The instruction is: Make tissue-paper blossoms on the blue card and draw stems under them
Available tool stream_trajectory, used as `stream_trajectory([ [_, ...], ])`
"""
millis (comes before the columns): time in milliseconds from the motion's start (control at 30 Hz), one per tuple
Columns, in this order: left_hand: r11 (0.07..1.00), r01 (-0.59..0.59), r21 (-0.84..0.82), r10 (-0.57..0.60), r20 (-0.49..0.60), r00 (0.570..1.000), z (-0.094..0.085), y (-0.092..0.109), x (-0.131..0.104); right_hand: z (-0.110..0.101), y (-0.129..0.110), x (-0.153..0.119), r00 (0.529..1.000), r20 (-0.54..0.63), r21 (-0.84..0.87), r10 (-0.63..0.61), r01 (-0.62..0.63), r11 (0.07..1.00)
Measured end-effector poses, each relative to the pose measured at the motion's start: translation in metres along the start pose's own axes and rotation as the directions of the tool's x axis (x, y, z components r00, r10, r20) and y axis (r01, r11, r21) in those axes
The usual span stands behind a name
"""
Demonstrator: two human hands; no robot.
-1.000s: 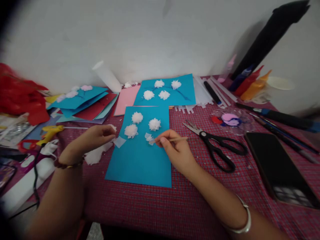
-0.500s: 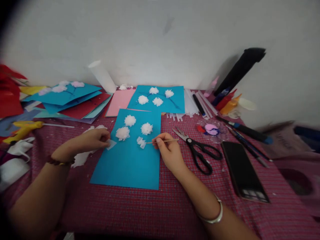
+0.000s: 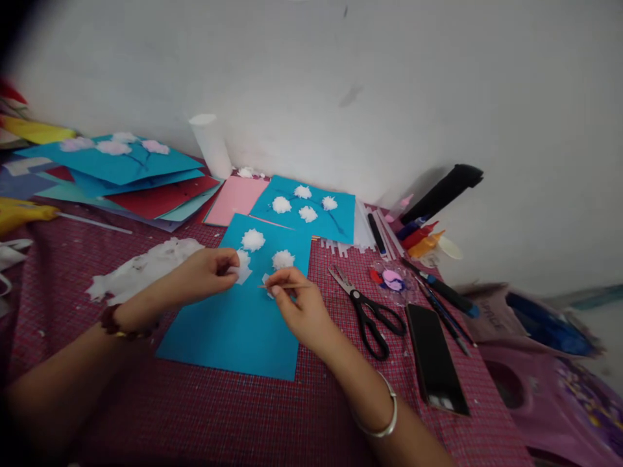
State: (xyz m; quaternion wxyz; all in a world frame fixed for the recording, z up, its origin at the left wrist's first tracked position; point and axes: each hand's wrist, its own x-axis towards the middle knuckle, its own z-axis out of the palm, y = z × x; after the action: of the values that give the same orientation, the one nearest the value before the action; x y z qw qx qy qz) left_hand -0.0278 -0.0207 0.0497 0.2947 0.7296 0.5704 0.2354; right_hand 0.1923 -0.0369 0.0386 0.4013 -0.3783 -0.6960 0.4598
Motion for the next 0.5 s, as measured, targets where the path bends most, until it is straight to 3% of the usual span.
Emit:
stream_trajectory([
  [100,0.993,0.011,0.12,-0.002,-0.074,0.997,0.018,-0.004,0.004,0.003,-0.002,0.007,0.995,0.069,-0.246,-0.069,0.084,0.966],
  [200,0.966,-0.045,0.253,0.075,-0.109,0.991,0.031,-0.004,0.005,0.001,-0.002,0.009,0.994,0.081,-0.39,-0.078,0.104,0.915],
  [333,0.919,-0.149,0.364,0.203,-0.114,0.972,0.044,-0.002,0.005,-0.004,0.0,0.007,0.998,0.053,-0.45,-0.027,0.049,0.892],
  [500,0.898,-0.132,0.419,0.228,-0.189,0.955,0.052,-0.002,0.011,-0.006,0.0,0.006,0.998,0.058,-0.448,-0.022,0.046,0.893],
])
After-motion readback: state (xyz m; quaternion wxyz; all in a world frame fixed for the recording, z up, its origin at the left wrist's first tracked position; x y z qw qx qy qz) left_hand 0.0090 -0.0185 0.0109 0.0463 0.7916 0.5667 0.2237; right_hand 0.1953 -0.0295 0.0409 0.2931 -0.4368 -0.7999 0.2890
